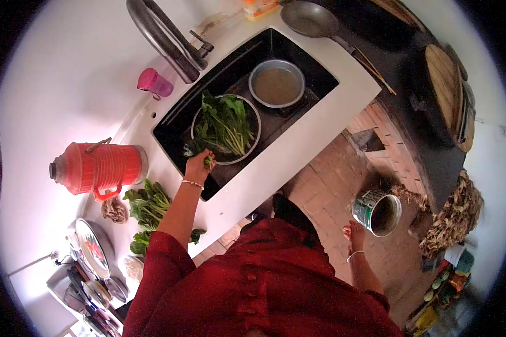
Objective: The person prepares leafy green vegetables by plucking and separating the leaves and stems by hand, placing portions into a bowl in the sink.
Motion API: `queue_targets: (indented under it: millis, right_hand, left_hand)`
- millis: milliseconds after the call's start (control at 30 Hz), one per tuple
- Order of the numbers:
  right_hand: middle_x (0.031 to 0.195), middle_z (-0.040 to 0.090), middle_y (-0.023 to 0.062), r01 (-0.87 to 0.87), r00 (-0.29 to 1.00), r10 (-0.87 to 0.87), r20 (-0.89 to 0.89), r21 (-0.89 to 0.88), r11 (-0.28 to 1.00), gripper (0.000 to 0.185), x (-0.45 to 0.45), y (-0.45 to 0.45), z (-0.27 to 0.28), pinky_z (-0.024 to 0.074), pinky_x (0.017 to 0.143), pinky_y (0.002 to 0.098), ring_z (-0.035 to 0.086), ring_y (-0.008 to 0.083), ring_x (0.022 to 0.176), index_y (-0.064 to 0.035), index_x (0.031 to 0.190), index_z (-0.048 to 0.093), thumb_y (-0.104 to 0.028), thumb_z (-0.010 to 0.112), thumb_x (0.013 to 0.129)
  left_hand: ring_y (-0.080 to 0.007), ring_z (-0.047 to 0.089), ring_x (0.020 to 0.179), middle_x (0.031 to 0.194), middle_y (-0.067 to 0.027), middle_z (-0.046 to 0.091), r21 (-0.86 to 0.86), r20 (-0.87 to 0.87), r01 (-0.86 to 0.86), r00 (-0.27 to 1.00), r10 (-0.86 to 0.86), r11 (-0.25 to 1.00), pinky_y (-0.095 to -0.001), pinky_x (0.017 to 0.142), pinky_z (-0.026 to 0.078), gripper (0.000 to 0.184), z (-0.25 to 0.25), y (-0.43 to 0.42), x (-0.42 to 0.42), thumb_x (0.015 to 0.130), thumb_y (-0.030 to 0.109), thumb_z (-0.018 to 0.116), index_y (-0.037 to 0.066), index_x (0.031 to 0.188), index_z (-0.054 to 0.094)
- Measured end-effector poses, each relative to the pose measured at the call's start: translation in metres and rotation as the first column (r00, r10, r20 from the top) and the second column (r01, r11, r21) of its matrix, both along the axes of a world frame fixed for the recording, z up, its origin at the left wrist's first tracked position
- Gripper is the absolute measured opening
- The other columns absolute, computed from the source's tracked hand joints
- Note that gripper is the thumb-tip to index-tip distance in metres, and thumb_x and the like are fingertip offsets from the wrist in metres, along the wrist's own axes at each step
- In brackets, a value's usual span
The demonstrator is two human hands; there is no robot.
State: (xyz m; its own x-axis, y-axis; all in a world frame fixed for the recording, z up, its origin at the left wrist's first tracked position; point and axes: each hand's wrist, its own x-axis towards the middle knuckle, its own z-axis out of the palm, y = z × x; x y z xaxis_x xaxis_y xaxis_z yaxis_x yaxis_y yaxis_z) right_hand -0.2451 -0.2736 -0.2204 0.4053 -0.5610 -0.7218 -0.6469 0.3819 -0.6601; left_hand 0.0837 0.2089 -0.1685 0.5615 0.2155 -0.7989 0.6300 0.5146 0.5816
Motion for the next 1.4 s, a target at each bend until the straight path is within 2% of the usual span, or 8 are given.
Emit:
queue_targets:
  millis: [300, 367, 433, 467, 567, 833, 1100, 1400]
  right_hand:
    - [0.068, 0.057, 0.0049, -0.084, 0.995, 0.082, -0.053, -0.025, 0.996, 0.026, 0.015, -0.008, 0.015, 0.0426, 0.048, 0.0218, 0.054, 0.0121, 0.058, -0.0021, 0.105, 0.054, -0.014, 0.055, 0.082]
    - [0.070, 0.058, 0.0043, -0.200, 0.979, 0.198, -0.047, -0.030, 0.979, 0.025, 0.006, -0.033, -0.004, 0.0440, 0.051, 0.0230, 0.055, 0.0122, 0.063, -0.0046, 0.106, 0.053, -0.017, 0.051, 0.085]
    - [0.072, 0.058, 0.0031, -0.180, 0.981, 0.171, 0.091, 0.091, 0.979, 0.026, 0.004, -0.053, -0.021, 0.0455, 0.055, 0.0263, 0.056, 0.0122, 0.066, -0.0061, 0.106, 0.054, -0.023, 0.052, 0.086]
    - [0.072, 0.057, 0.0019, -0.197, 0.975, 0.188, 0.115, 0.070, 0.978, 0.027, 0.017, -0.046, -0.011, 0.0462, 0.058, 0.0282, 0.055, 0.0122, 0.068, -0.0068, 0.105, 0.055, -0.027, 0.053, 0.086]
    - [0.069, 0.055, 0.0001, -0.326, 0.922, 0.358, 0.144, -0.208, 0.922, 0.026, 0.063, -0.004, 0.034, 0.0450, 0.060, 0.0272, 0.054, 0.0112, 0.065, -0.0068, 0.103, 0.056, -0.027, 0.055, 0.086]
    - [0.060, 0.048, 0.0002, -0.670, 0.649, 0.753, 0.106, -0.388, 0.632, 0.023, 0.190, 0.098, 0.102, 0.0392, 0.051, 0.0233, 0.045, 0.0084, 0.054, -0.0011, 0.086, 0.059, -0.020, 0.047, 0.092]
    - [0.069, 0.055, 0.0035, -0.986, -0.021, 0.973, 0.231, -0.165, 0.018, 0.025, 0.238, 0.249, 0.130, 0.0426, 0.057, 0.0236, 0.050, 0.0097, 0.058, 0.0025, 0.081, 0.058, -0.015, 0.044, 0.092]
    - [0.092, 0.060, 0.0119, -0.717, -0.642, 0.686, 0.343, -0.586, -0.378, 0.023, 0.204, 0.434, 0.145, 0.0486, 0.069, 0.0306, 0.061, 0.0239, 0.082, -0.0031, 0.104, 0.055, -0.013, 0.057, 0.083]
  left_hand:
    - [-0.0301, 0.059, 0.096, 0.114, -0.0236, 0.055, 0.153, -0.246, 0.047, 0.969, -0.008, 0.987, -0.0374, 0.086, 0.047, 0.037, -0.049, 0.015, 0.036, 0.078, 0.006, 0.065, 0.002, 0.114, 0.057]
    - [-0.0263, 0.058, 0.099, 0.113, -0.0183, 0.057, 0.540, -0.154, 0.616, 0.742, -0.653, 0.573, -0.0361, 0.087, 0.046, 0.042, -0.102, 0.043, 0.020, 0.076, 0.005, 0.065, 0.011, 0.116, 0.057]
    - [-0.0241, 0.058, 0.099, 0.112, -0.0129, 0.059, 0.826, -0.436, 0.509, 0.303, -0.847, -0.244, -0.0341, 0.085, 0.048, 0.049, -0.045, 0.030, 0.004, 0.074, 0.002, 0.063, 0.020, 0.119, 0.056]
    - [-0.0241, 0.058, 0.099, 0.112, -0.0129, 0.059, 0.818, -0.454, 0.527, 0.341, -0.823, -0.232, -0.0341, 0.085, 0.048, 0.049, -0.045, 0.023, -0.005, 0.074, 0.002, 0.063, 0.020, 0.119, 0.056]
    - [-0.0214, 0.059, 0.088, 0.100, -0.0146, 0.060, 0.011, 0.172, 0.050, 0.984, -0.051, 0.999, -0.0295, 0.077, 0.049, 0.035, -0.047, 0.011, -0.020, 0.081, 0.004, 0.060, -0.003, 0.114, 0.051]
    - [-0.0145, 0.059, 0.087, 0.094, -0.0095, 0.062, 0.616, 0.328, 0.134, 0.853, -0.407, 0.777, -0.0265, 0.079, 0.048, 0.021, 0.037, 0.013, -0.175, 0.084, 0.003, 0.056, -0.005, 0.104, 0.055]
    - [-0.0138, 0.061, 0.079, 0.090, -0.0070, 0.063, 0.544, 0.245, -0.225, 0.964, 0.103, 0.809, -0.0251, 0.069, 0.048, 0.018, 0.062, 0.045, -0.288, 0.086, 0.010, 0.055, -0.001, 0.100, 0.057]
    - [-0.0196, 0.061, 0.084, 0.097, -0.0130, 0.060, 0.247, 0.207, -0.564, 0.825, 0.525, 0.788, -0.0265, 0.073, 0.051, 0.038, 0.052, 0.092, -0.314, 0.083, 0.010, 0.059, -0.009, 0.114, 0.049]
